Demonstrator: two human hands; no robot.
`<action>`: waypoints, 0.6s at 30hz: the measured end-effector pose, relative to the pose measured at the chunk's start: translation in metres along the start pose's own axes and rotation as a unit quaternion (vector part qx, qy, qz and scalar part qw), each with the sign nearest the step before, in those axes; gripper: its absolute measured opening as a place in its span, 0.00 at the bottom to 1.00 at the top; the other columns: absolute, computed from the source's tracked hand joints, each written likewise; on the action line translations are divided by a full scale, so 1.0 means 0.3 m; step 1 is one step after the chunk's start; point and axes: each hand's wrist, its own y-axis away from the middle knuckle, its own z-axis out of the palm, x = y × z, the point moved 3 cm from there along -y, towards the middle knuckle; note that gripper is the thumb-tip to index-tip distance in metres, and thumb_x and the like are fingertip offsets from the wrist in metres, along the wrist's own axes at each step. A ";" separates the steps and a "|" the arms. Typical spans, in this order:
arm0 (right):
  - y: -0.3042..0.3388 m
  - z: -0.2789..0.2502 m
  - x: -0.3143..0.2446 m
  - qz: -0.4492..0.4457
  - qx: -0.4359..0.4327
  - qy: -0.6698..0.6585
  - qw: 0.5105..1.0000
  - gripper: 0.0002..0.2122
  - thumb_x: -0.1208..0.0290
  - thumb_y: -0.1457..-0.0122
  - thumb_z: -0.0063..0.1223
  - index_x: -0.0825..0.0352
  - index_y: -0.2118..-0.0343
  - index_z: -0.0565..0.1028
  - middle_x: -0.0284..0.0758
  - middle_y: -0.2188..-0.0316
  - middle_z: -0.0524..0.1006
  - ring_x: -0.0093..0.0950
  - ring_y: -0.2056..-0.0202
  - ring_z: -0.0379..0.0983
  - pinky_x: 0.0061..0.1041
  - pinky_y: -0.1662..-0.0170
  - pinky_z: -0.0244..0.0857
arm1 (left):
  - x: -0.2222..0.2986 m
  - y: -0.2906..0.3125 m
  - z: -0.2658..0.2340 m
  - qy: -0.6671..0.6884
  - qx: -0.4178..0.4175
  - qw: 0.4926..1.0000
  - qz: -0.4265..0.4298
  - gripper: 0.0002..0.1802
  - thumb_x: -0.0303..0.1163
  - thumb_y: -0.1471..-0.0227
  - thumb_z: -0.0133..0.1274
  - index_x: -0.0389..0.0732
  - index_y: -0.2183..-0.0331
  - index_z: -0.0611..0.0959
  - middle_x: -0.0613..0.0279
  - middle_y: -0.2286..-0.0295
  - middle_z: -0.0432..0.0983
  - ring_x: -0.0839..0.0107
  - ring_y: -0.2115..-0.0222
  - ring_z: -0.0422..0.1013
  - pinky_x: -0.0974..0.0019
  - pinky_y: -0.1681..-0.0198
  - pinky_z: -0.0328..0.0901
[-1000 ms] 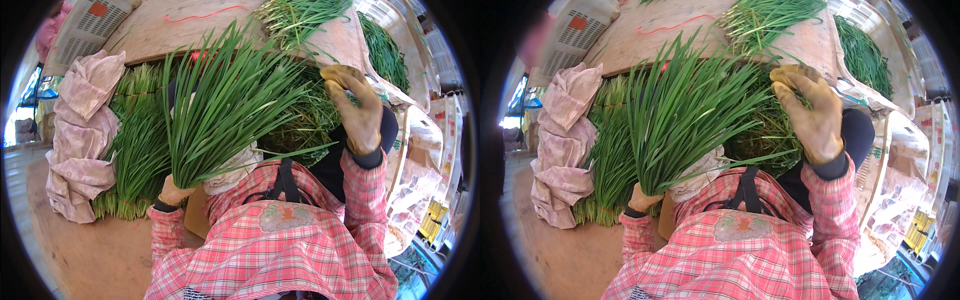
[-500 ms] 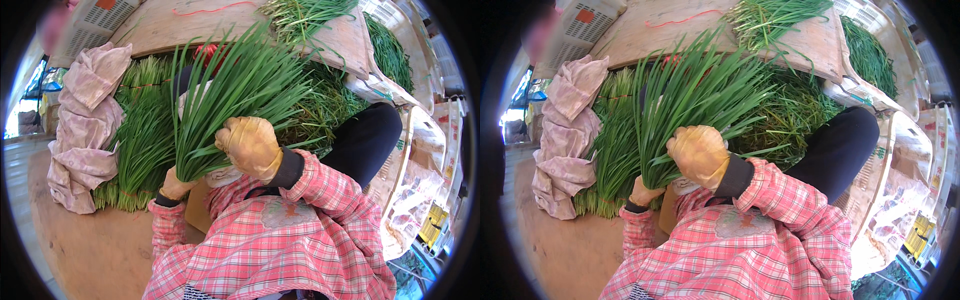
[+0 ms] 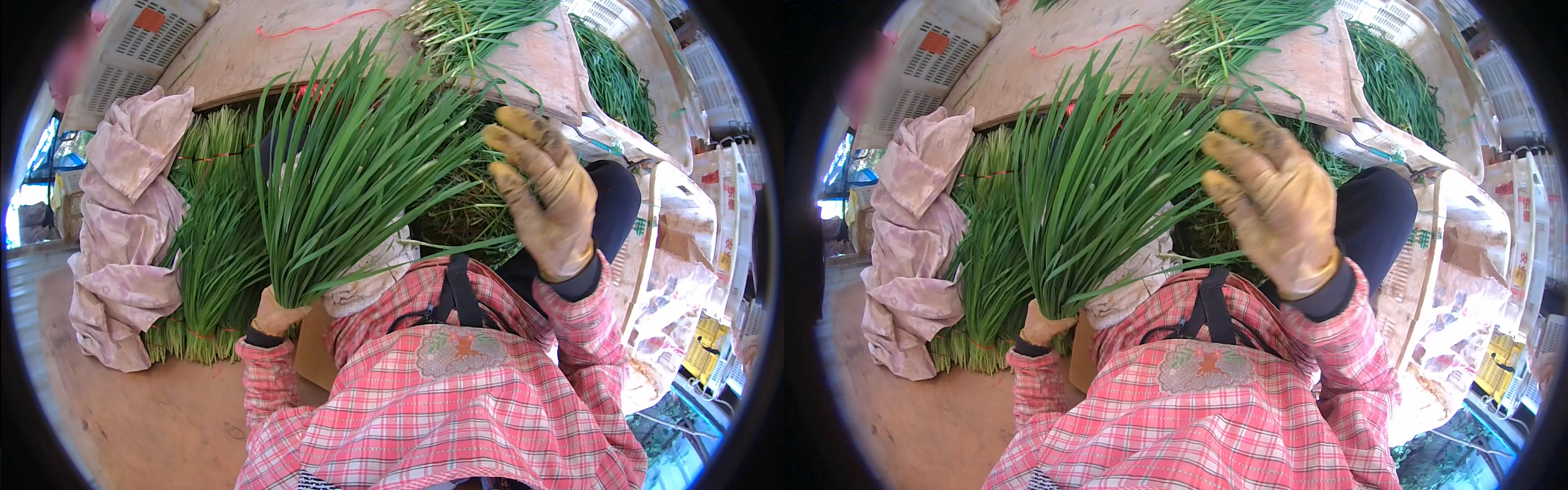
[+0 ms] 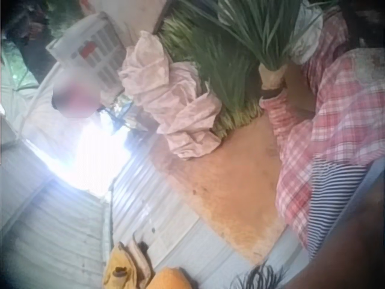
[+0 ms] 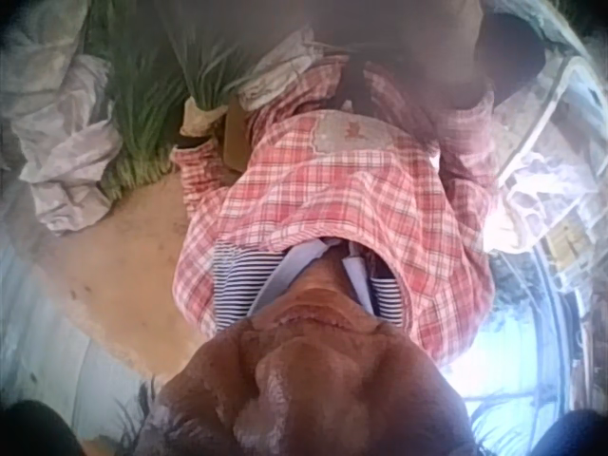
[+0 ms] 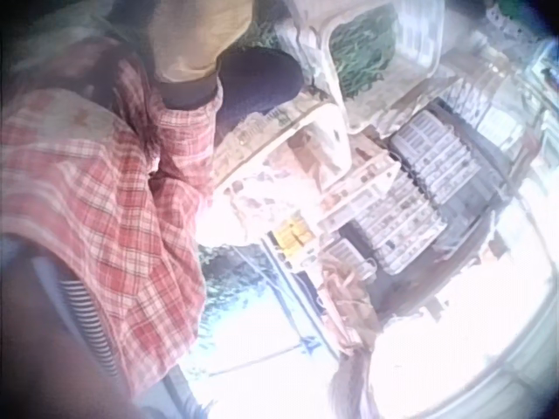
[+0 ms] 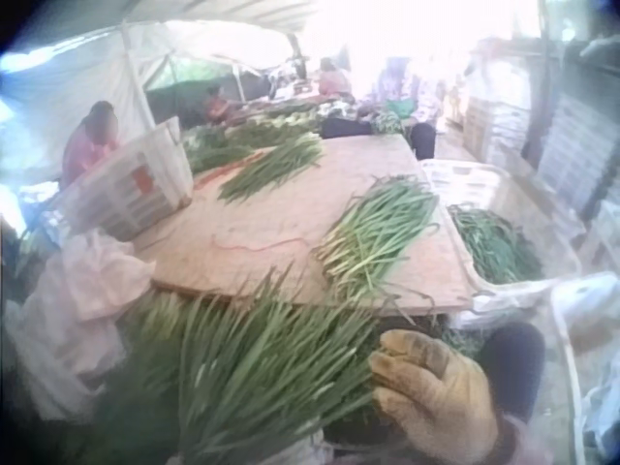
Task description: The person holds a bundle of green onions while removing wilted outer leaves and debris by hand.
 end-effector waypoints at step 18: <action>-0.070 0.216 -0.049 -0.060 -0.084 -0.006 0.995 0.19 0.51 0.46 0.49 0.66 0.72 0.75 0.40 0.76 0.74 0.39 0.77 0.72 0.35 0.75 0.65 | 0.057 0.002 -0.001 -0.073 0.000 0.997 -0.005 0.17 0.22 0.63 0.61 0.35 0.65 0.79 0.63 0.69 0.79 0.76 0.71 0.73 0.70 0.64 0.68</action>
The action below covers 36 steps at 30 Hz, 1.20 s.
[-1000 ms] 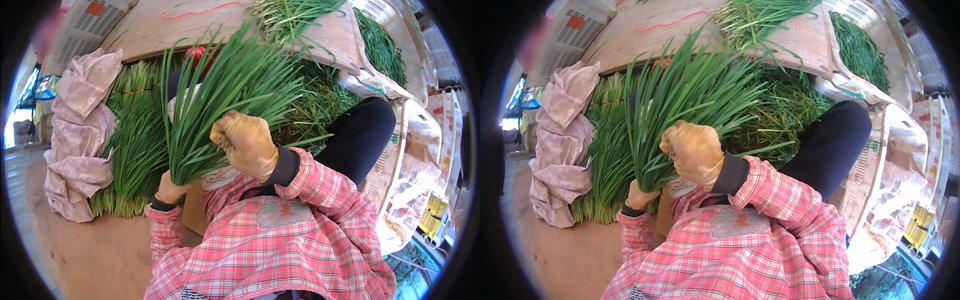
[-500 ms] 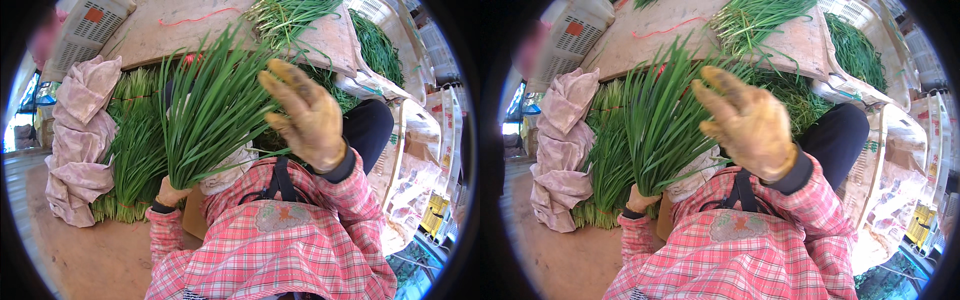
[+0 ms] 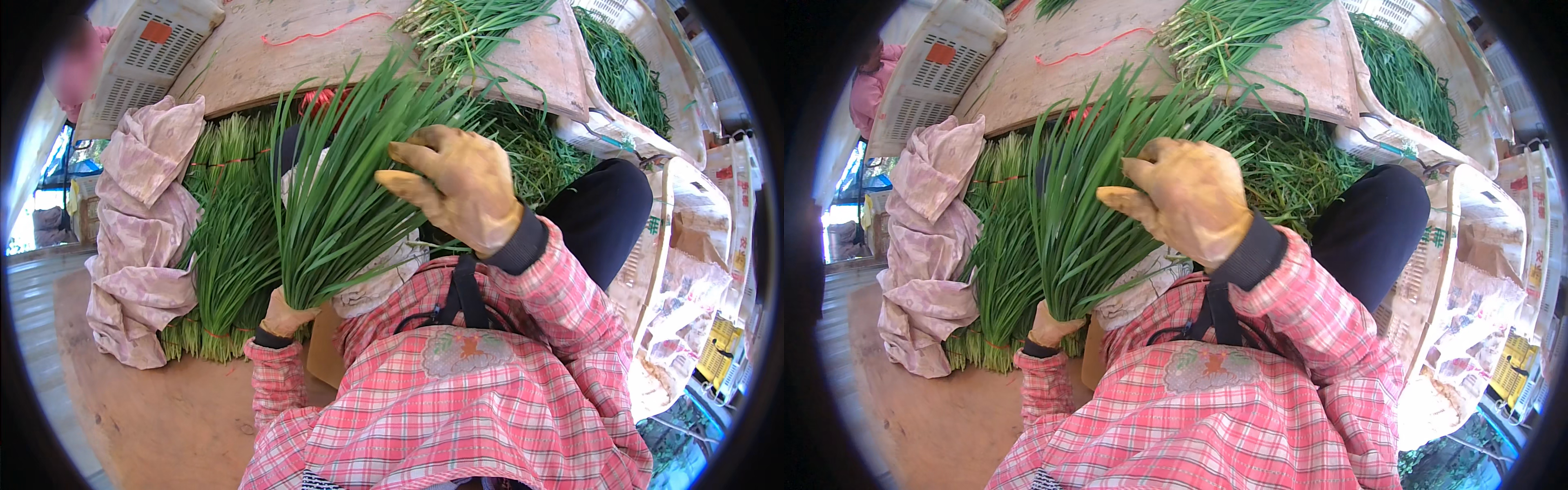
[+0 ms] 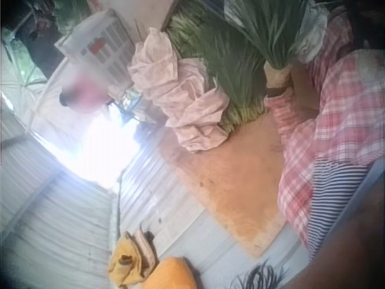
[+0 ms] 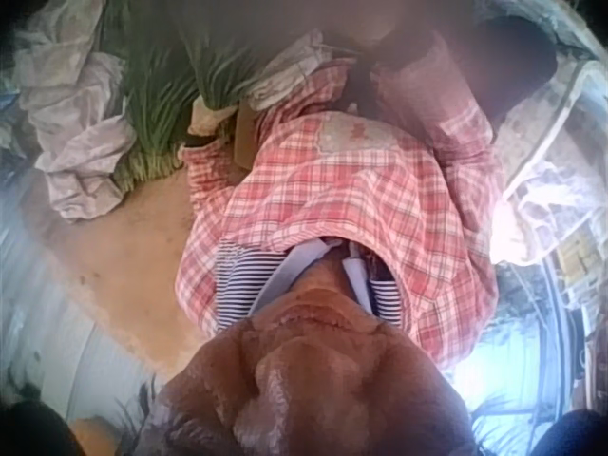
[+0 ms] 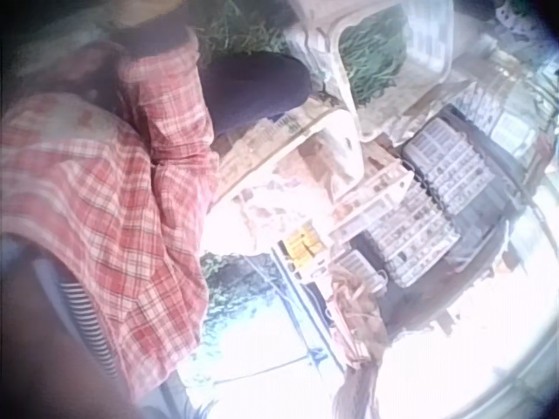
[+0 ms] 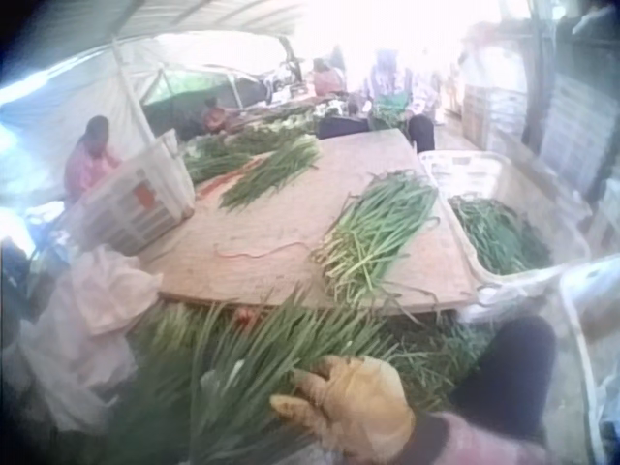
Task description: The person holds a bundle of green onions while removing wilted outer leaves and debris by hand.
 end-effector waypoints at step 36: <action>0.059 0.115 0.040 -0.013 -0.068 -0.040 0.997 0.05 0.70 0.53 0.54 0.64 0.78 0.72 0.35 0.80 0.68 0.36 0.79 0.69 0.33 0.76 0.62 | -0.063 -0.014 0.001 -0.090 -0.016 0.995 0.047 0.18 0.26 0.61 0.61 0.36 0.63 0.79 0.61 0.67 0.79 0.72 0.69 0.74 0.71 0.63 0.68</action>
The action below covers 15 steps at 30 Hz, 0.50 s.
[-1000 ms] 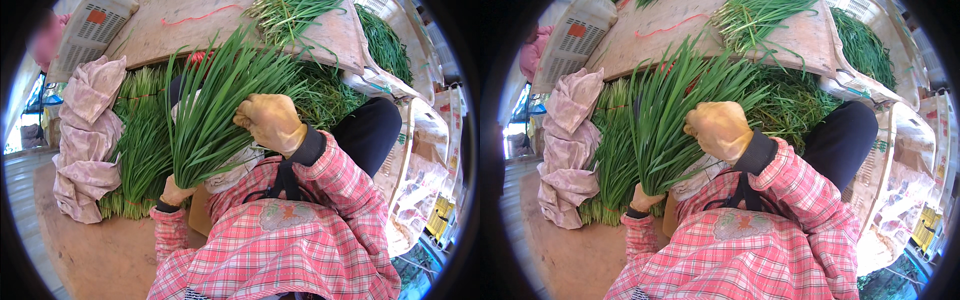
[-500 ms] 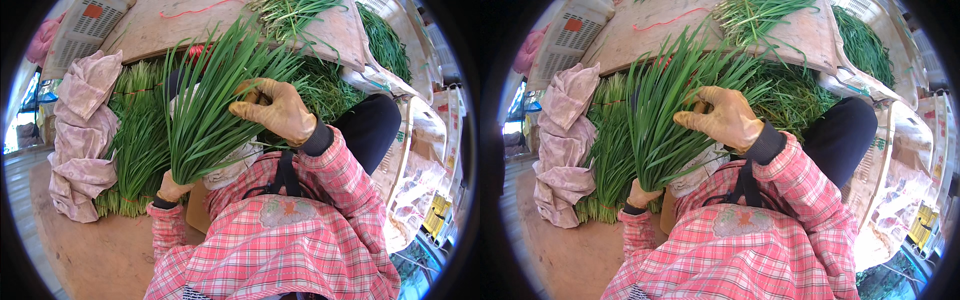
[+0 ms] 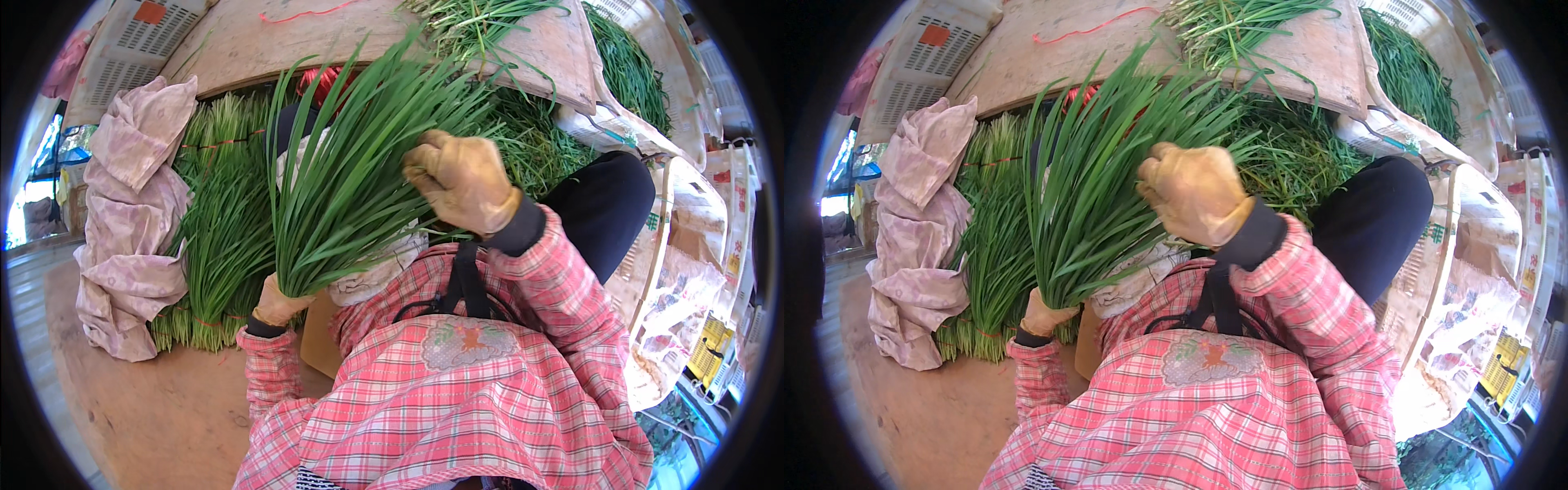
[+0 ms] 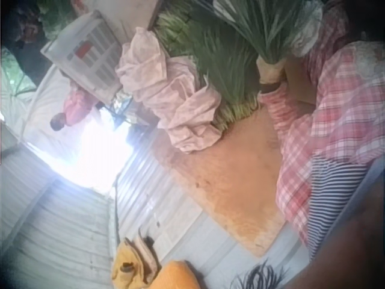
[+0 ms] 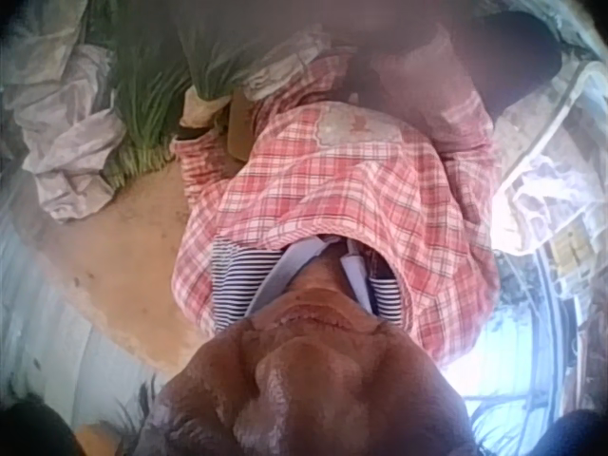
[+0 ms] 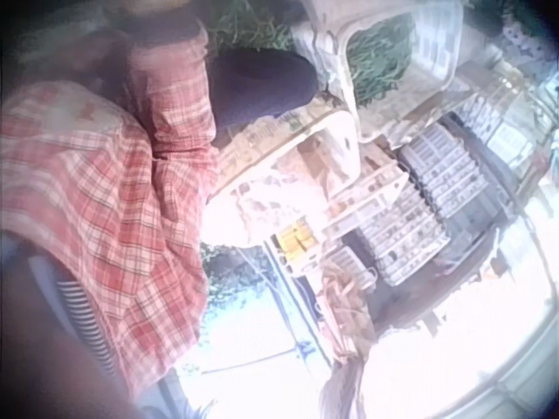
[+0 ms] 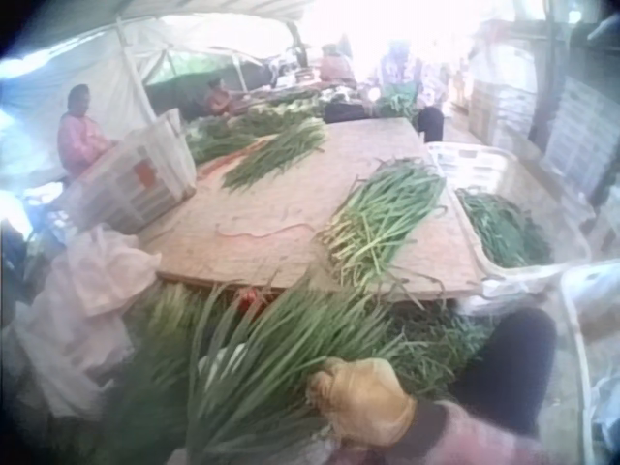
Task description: The person holds a bundle of green onions while removing wilted outer leaves and debris by hand.
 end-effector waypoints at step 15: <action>-0.067 -0.078 -0.003 -0.061 0.043 0.061 0.995 0.12 0.70 0.48 0.51 0.64 0.60 0.73 0.38 0.63 0.75 0.33 0.71 0.74 0.31 0.70 0.68 | 0.063 -0.022 -0.016 -0.042 -0.038 0.998 -0.017 0.14 0.32 0.56 0.56 0.41 0.63 0.80 0.63 0.66 0.79 0.65 0.68 0.74 0.68 0.62 0.68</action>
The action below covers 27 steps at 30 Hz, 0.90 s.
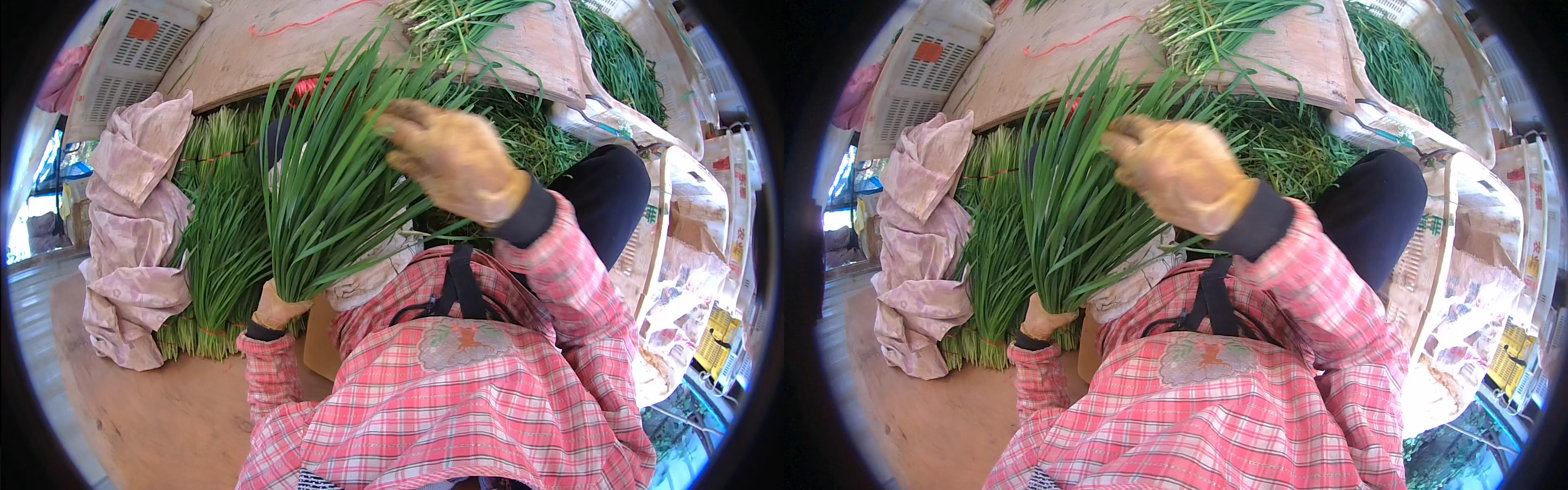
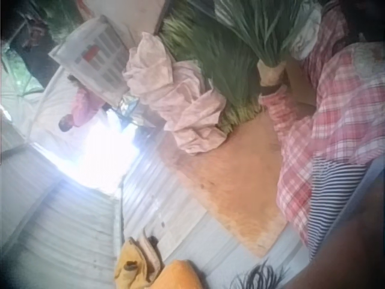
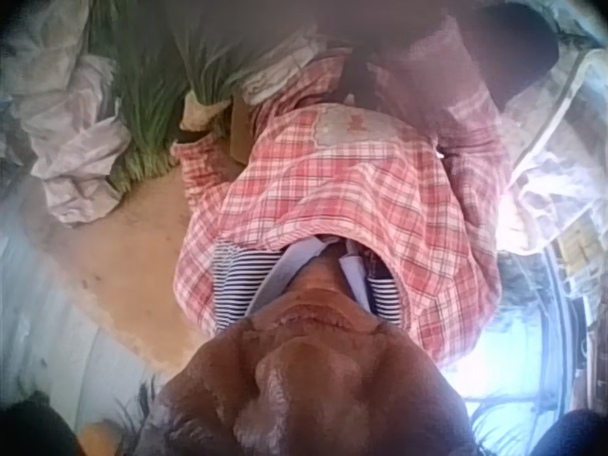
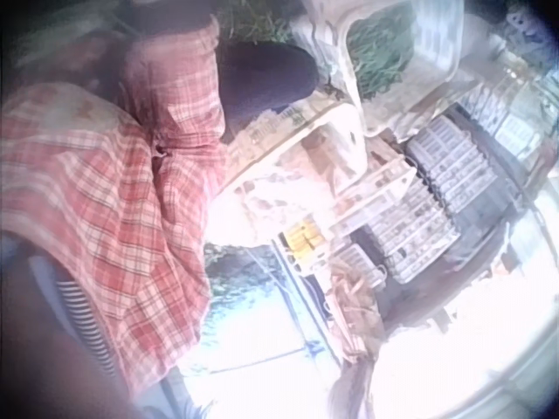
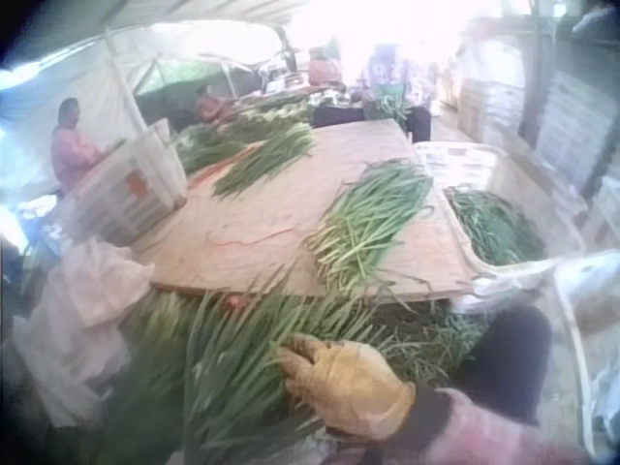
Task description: The person holds a bundle of green onions while removing wilted outer leaves and debris by hand.
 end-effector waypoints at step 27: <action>0.043 0.060 -0.035 0.049 -0.049 -0.041 0.997 0.05 0.72 0.48 0.52 0.63 0.69 0.76 0.34 0.78 0.74 0.28 0.74 0.72 0.26 0.72 0.65 | 0.002 0.001 -0.004 -0.021 0.047 0.996 0.070 0.17 0.29 0.63 0.64 0.37 0.65 0.81 0.60 0.70 0.80 0.73 0.72 0.75 0.69 0.67 0.69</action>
